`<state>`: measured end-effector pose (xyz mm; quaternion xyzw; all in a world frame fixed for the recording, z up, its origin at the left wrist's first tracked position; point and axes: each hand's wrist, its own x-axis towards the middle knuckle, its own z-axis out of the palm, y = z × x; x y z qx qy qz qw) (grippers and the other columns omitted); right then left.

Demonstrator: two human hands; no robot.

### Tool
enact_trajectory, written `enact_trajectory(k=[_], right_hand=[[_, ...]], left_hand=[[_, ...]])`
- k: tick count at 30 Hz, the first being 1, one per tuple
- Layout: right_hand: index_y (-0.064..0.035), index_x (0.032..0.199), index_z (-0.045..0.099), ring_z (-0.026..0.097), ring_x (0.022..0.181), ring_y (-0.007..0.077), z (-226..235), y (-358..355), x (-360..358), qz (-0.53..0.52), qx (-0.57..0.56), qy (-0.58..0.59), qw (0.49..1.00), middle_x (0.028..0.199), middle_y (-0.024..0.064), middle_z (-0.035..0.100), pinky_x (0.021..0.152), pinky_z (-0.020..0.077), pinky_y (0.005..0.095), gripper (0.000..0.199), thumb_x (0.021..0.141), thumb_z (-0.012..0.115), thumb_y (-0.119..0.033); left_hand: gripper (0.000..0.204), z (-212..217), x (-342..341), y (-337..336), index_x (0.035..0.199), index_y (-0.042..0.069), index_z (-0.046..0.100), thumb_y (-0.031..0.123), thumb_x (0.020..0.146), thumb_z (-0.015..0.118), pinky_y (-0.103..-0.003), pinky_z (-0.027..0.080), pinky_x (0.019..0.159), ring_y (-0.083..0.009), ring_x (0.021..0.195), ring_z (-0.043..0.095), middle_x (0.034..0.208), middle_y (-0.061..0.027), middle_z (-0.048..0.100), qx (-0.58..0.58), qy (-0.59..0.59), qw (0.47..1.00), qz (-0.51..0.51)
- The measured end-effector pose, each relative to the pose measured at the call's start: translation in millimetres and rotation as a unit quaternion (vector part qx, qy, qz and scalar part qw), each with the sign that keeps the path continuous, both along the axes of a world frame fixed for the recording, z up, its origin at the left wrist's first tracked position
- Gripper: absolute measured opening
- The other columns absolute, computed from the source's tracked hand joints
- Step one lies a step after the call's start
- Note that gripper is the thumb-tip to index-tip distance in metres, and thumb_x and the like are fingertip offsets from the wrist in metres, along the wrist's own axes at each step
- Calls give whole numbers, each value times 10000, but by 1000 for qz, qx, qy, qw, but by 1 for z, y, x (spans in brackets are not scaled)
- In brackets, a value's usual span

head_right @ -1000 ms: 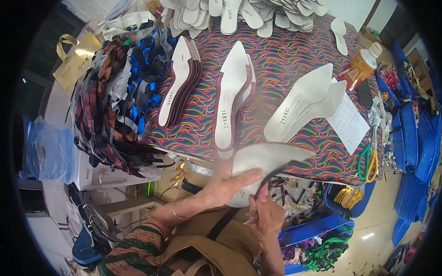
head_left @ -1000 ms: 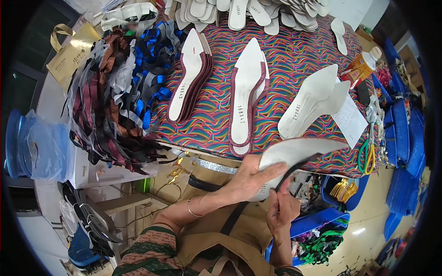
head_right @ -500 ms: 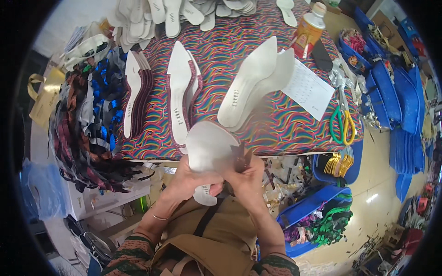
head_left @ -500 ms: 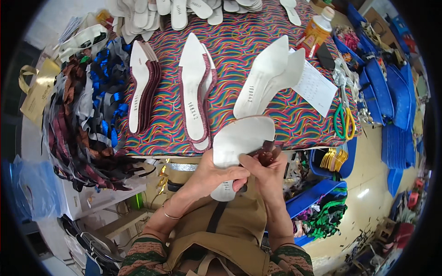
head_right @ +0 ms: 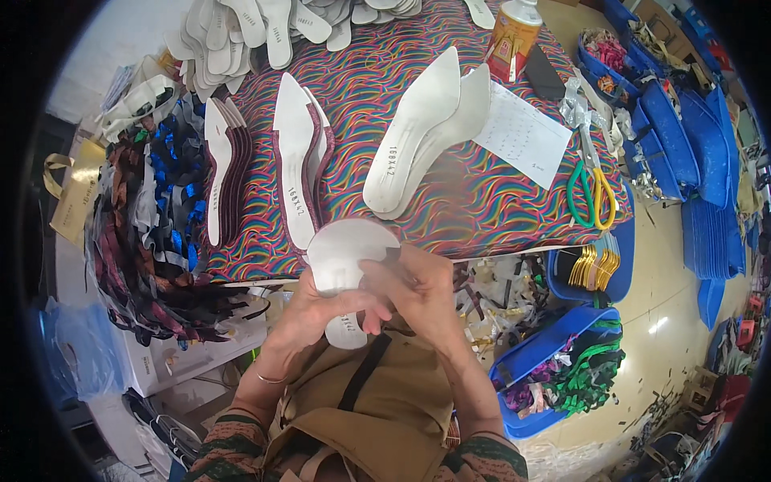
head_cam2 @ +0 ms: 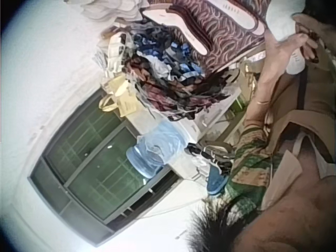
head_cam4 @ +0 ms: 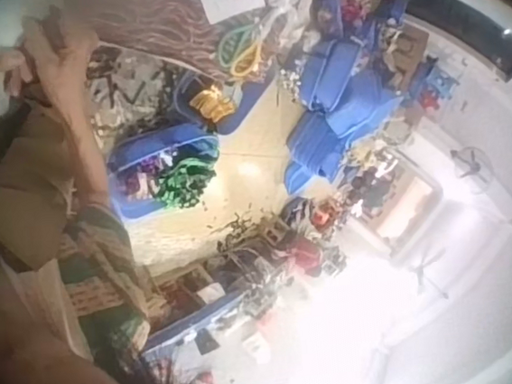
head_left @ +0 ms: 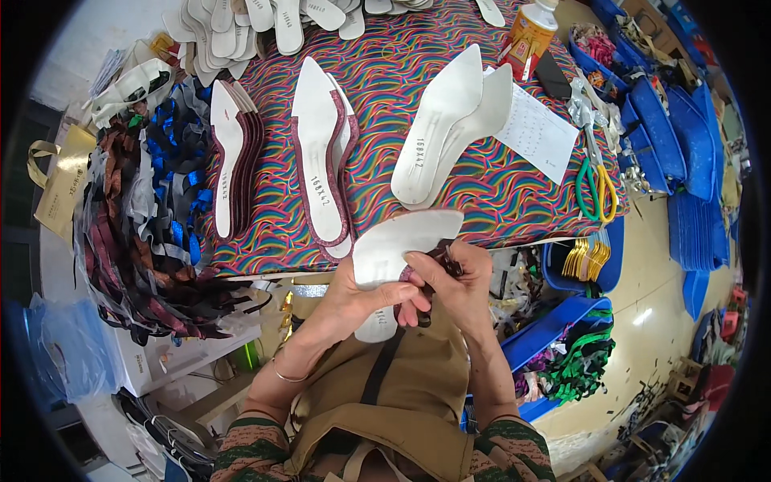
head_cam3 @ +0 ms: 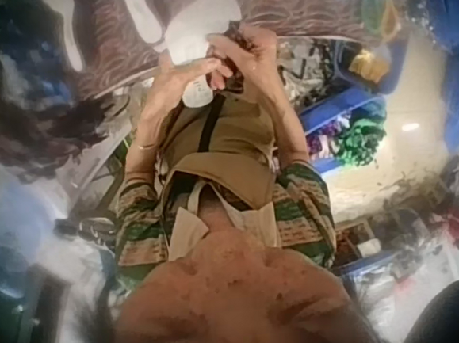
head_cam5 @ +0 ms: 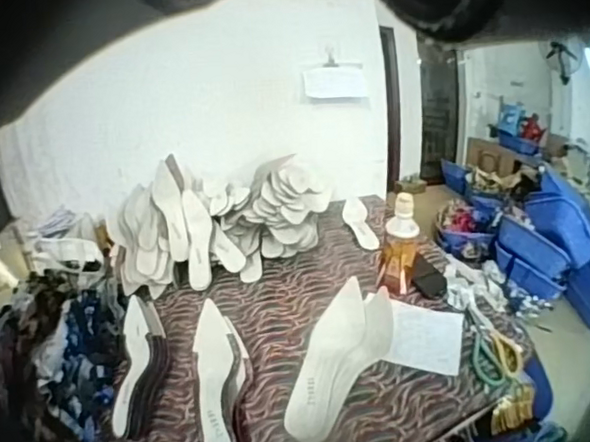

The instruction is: The person sits at a table and assembles shoe insoles by hand. They pick up a white insole and a strip of maroon fabric, then wrap the fabric around the insole's edge, pressing it into place. The person repeats this process for multiple insoles, stacking the finished ones on the table.

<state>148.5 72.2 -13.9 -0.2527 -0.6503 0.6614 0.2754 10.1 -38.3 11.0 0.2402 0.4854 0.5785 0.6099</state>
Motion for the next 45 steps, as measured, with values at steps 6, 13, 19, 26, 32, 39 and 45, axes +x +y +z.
enact_trajectory(k=[6, 13, 19, 26, 32, 39, 45], right_hand=[[25, 1042, 667, 642, 713, 118, 9, -8, 3, 82, -102, 24, 991, 875, 81, 708, 609, 482, 265, 214, 836, 698, -22], [12, 1112, 642, 634, 610, 163, 3, -1, 31, 81, 321, -131, 935, 777, 97, 650, 600, 512, 263, 391, 731, 639, 99], [10, 1120, 624, 543, 519, 177, 12, -43, 36, 50, 276, -55, 958, 667, 61, 543, 462, 410, 319, 447, 682, 675, 86], [40, 1150, 601, 561, 521, 179, 17, -47, 34, 21, 296, -40, 954, 674, 78, 554, 488, 451, 307, 428, 731, 685, 64], [35, 1038, 656, 514, 537, 52, 2, -55, 22, -34, 62, -3, 997, 652, 31, 584, 477, 385, 235, 168, 886, 656, -39], [19, 977, 663, 502, 527, 43, 10, -38, 19, -22, 166, 18, 986, 638, -2, 584, 479, 377, 222, 125, 890, 668, -70], [1, 931, 681, 527, 526, 65, 33, -9, 28, -10, 72, -37, 997, 633, 17, 578, 473, 377, 240, 87, 885, 673, -72]], left_hand=[[174, 21, -10, 7, 1028, -51, 622, 42, 885, 653, -337, 558, 591, -243, 653, 686, 801, -199, 693, 40, 12, 989, 144], [181, 24, -22, 6, 1025, -18, 627, 74, 874, 666, -368, 562, 593, -287, 639, 689, 780, -179, 690, 58, -53, 970, 231], [153, 31, -18, 12, 1068, 12, 568, 130, 979, 528, -333, 409, 540, -160, 539, 482, 711, -50, 548, 85, -168, 945, 267], [247, 22, -20, 14, 1037, 69, 543, 281, 1045, 419, -287, 347, 514, -105, 530, 363, 658, 25, 403, 218, -285, 903, 237], [218, 16, -9, 14, 1062, 66, 553, 269, 1016, 487, -291, 400, 537, -137, 556, 440, 681, 8, 465, 218, -262, 905, 257], [192, 12, 12, -11, 1006, 29, 569, 197, 932, 627, -452, 569, 767, -356, 838, 683, 891, -194, 669, 77, -33, 963, 256], [252, 20, -6, -38, 1052, -34, 649, 102, 849, 709, -380, 554, 803, -268, 867, 696, 924, -155, 708, -7, 124, 992, 11]])
